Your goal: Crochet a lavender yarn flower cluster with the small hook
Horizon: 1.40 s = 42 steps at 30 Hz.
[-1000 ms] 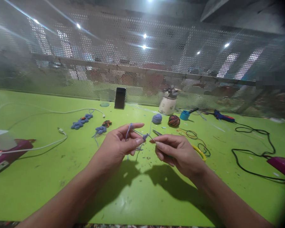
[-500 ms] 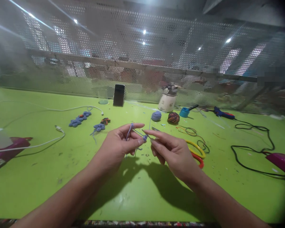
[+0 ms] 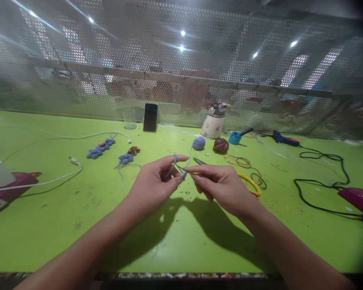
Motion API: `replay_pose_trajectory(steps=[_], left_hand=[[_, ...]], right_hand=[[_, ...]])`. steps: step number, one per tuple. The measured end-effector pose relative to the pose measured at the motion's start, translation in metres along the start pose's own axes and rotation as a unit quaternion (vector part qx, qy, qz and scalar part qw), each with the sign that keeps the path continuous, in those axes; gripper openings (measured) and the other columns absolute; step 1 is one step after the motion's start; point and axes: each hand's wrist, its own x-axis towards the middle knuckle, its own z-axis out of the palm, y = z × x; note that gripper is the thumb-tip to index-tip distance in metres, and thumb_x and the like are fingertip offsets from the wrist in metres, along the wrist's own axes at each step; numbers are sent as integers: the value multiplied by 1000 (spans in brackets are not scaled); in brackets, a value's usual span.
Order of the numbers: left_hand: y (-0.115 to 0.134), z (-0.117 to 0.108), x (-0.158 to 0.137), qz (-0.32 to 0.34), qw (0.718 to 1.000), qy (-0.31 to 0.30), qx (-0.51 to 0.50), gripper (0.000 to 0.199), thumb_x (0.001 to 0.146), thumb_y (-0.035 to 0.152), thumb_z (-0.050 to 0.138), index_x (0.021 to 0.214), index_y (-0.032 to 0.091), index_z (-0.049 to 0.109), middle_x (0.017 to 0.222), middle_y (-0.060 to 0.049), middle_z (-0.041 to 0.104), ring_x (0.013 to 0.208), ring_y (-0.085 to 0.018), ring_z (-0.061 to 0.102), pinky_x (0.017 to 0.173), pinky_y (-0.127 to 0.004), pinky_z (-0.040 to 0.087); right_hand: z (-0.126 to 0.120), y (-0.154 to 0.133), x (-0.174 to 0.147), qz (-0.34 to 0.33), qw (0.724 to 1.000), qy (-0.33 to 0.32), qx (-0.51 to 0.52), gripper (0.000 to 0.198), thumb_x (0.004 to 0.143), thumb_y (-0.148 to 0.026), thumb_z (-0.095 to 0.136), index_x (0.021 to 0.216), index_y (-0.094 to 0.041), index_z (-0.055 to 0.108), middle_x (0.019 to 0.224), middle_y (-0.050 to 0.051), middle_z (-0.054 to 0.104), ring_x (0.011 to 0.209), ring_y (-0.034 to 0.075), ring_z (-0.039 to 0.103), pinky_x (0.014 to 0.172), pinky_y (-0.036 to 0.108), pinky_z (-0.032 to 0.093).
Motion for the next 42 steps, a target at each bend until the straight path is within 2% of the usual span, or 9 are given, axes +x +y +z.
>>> replay_pose_trajectory(steps=[3,6,11,16,21,32,38,40,42], left_hand=[[-3,5,-4,112,985,29,130,33,80,12,61,108,24,74,68,-2,57,59,-13,44,57,-25,33],[-4,9,-7,172,968,65,172,32,78,9,61,97,29,78,67,-2,52,61,-14,42,58,-26,31],[-3,4,-2,47,997,44,-43,33,77,19,71,109,24,74,70,-1,60,60,-13,48,57,-25,38],[-7,-3,4,-33,973,-12,-227,41,70,20,80,111,24,72,71,2,61,56,-8,48,52,-20,38],[-1,-3,1,-58,957,-31,-284,41,69,15,80,108,26,73,70,3,60,53,-4,47,50,-17,37],[-2,-9,3,-89,936,-34,-340,29,67,11,81,95,20,76,71,1,64,56,-5,51,55,-18,42],[-2,-11,4,-99,927,-31,-361,11,66,11,79,69,12,69,68,-2,64,58,-8,59,56,-18,45],[1,-11,3,-96,927,-26,-361,18,68,8,76,84,14,70,67,0,63,55,-8,58,55,-18,44],[4,-12,2,-82,929,-31,-360,48,69,6,75,114,18,64,66,2,62,54,-8,58,54,-18,45]], right_hand=[[5,0,1,25,999,21,22,27,80,-21,64,103,-15,76,52,-4,52,41,6,38,42,22,29],[15,1,2,72,986,39,147,27,80,-24,65,103,-14,74,54,-4,55,41,6,41,42,21,30],[26,3,-1,63,954,65,286,27,76,-29,73,98,-15,72,57,-4,59,43,5,43,45,21,30],[24,2,-4,41,951,55,302,25,79,-29,72,101,-17,72,58,-3,61,43,5,43,46,21,31],[24,0,-7,26,953,31,299,35,82,-27,70,117,-22,68,58,-4,59,43,5,42,43,19,29],[18,-2,-5,-4,960,27,278,29,80,-26,70,108,-23,74,55,-4,55,43,5,41,41,20,28],[16,-1,-6,-27,968,33,246,26,82,-24,69,107,-23,75,55,-4,56,44,6,43,40,19,31],[15,0,-6,-35,972,30,229,25,83,-24,68,107,-24,75,56,-3,57,44,5,43,40,19,31],[14,2,-6,-41,975,25,218,25,84,-23,67,107,-25,75,56,-3,57,44,5,43,40,18,32]])
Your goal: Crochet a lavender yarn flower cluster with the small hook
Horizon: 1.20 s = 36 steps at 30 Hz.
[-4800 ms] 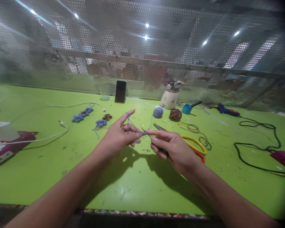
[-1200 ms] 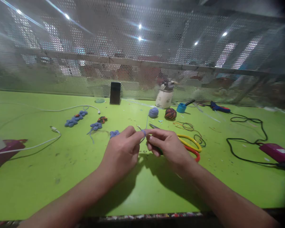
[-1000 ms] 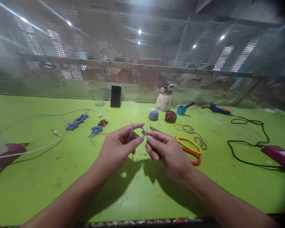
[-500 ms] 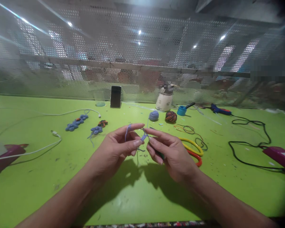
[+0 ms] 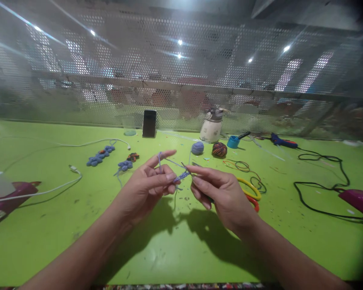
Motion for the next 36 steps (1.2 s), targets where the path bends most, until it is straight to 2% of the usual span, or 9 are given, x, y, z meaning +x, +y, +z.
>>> replay_pose_trajectory(steps=[3,8,12,16,19,23,28,32,36], left_hand=[[4,2,-2,12,1000,-18,8,81,69,4,74,142,19,41,69,2,64,55,-10,59,56,-19,46],[5,4,-2,24,998,-5,56,96,65,5,79,147,17,30,72,1,65,54,-8,56,53,-18,43],[4,4,-1,38,995,13,89,92,65,6,79,145,13,33,67,3,63,52,-8,56,53,-18,43],[4,4,-1,56,991,26,118,88,67,6,77,144,13,36,69,2,64,57,-8,58,58,-19,45],[4,2,-1,63,989,28,129,84,68,7,76,143,13,38,69,2,64,58,-9,58,58,-20,46],[2,0,1,65,988,17,139,80,69,7,76,141,13,42,68,2,63,59,-9,57,58,-20,46],[0,-2,2,66,985,15,158,80,69,9,77,141,14,42,69,3,64,61,-9,57,60,-21,46],[-1,-2,2,69,982,14,176,79,70,12,78,140,14,43,69,3,64,62,-9,57,62,-22,47],[-1,-2,3,75,978,20,191,77,70,12,76,140,14,44,70,3,64,62,-10,58,62,-23,46]], right_hand=[[-3,0,1,-7,1000,-4,-7,25,85,-22,66,108,-26,75,56,-4,57,44,6,42,41,19,32],[-6,-1,1,-13,1000,-8,-25,24,86,-22,64,107,-27,75,57,-4,56,45,5,42,41,19,31],[-12,-7,1,-15,998,-22,-62,25,86,-21,64,108,-27,75,56,-4,55,44,5,41,41,19,31],[-18,-16,1,-37,987,-50,-148,28,86,-17,61,108,-24,75,55,-4,52,44,6,40,41,20,31],[-23,-23,1,-77,964,-78,-240,31,86,-13,57,110,-22,74,56,-5,49,48,7,40,44,21,32],[-26,-30,2,-125,919,-117,-356,35,87,-7,52,112,-19,73,60,-3,54,53,8,44,49,21,35],[-25,-34,3,-181,872,-134,-435,37,84,-2,50,112,-13,73,65,-1,63,55,7,48,51,20,36],[-25,-34,1,-199,853,-137,-463,37,86,-3,49,112,-14,72,67,-1,66,56,7,51,53,20,37],[-24,-34,0,-212,849,-136,-464,36,87,-4,48,112,-13,72,67,0,67,55,8,51,53,20,37]])
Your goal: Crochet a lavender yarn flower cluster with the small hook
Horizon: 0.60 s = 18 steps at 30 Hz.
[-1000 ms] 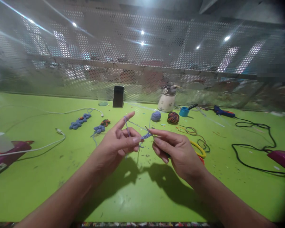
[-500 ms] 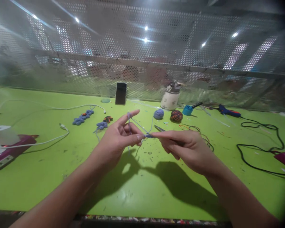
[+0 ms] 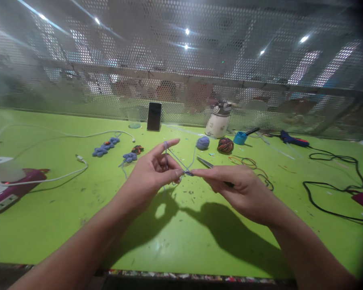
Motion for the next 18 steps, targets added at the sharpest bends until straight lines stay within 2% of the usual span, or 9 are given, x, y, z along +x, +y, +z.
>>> replay_pose_trajectory(steps=[18], left_hand=[[2,1,0,24,999,-6,27,70,72,10,72,137,12,45,68,2,65,62,-11,58,62,-24,45]], right_hand=[[2,-1,1,14,1000,-15,-9,35,89,-5,49,113,-16,72,72,1,71,57,8,54,56,20,38]])
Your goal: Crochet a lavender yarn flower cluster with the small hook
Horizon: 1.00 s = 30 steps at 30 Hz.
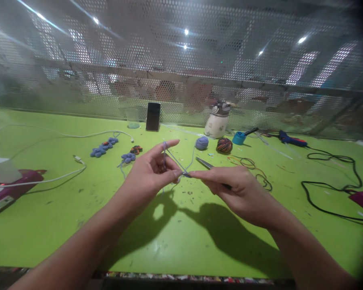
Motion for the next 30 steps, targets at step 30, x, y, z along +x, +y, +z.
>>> replay_pose_trajectory(steps=[30], left_hand=[[-14,10,-14,235,913,107,315,47,83,11,61,129,25,61,76,-1,67,72,-16,58,77,-29,46]], right_hand=[[15,-2,0,74,996,45,6,42,81,-4,48,112,-17,72,78,3,73,59,11,57,56,22,41]])
